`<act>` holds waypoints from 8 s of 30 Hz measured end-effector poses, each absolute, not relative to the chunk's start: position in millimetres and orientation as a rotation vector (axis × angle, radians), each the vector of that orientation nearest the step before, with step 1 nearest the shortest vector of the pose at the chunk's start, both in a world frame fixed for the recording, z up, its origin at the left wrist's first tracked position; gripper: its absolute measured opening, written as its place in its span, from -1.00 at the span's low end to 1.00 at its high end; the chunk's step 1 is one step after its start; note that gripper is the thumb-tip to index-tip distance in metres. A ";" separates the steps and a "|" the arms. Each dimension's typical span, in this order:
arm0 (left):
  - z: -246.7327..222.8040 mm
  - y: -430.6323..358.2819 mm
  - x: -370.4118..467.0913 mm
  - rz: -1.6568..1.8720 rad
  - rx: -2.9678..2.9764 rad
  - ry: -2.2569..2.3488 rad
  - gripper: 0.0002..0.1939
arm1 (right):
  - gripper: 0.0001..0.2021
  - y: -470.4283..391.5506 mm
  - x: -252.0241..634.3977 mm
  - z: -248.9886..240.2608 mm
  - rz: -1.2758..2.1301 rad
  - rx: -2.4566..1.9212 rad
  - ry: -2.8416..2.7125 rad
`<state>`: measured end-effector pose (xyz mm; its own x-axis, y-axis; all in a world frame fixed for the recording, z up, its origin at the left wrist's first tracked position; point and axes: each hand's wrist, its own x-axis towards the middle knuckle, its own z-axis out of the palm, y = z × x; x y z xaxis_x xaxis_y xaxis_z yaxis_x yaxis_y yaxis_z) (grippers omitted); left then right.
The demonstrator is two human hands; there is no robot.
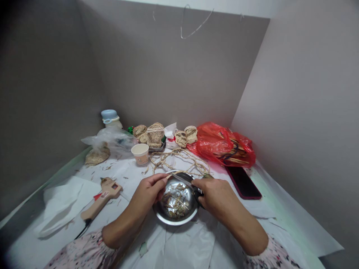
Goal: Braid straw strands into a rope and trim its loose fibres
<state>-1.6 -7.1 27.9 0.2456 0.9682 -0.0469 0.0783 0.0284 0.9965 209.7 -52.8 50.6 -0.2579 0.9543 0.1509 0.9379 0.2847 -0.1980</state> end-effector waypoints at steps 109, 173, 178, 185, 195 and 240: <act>27.2 -9.1 -3.5 1.004 1.718 1.202 -0.74 | -0.75 -75.5 193.4 74.3 -0.136 -2.130 -2.341; 31.5 -7.7 -3.2 1.015 1.580 1.213 -0.73 | -0.73 -75.4 193.0 76.0 -0.131 -2.124 -2.370; 32.7 -8.1 -3.7 1.021 1.590 1.209 -0.74 | -0.72 -75.0 195.8 74.1 -0.111 -2.113 -2.395; 32.5 -7.7 -3.0 1.010 1.599 1.214 -0.75 | -0.70 -72.6 198.4 74.4 -0.072 -2.103 -2.402; 33.0 -7.7 -3.5 0.975 1.661 1.259 -0.77 | -0.70 -73.5 200.9 72.2 -0.056 -2.095 -2.390; 34.3 -9.0 -3.0 0.989 1.635 1.216 -0.75 | -0.88 -72.7 197.9 69.5 -0.004 -2.017 -2.366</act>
<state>-3.0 -9.0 34.3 0.2147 0.9711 0.1043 0.2998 -0.1672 0.9392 197.9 -72.7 69.5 -0.1581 0.9871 0.0264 0.9872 0.1587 -0.0187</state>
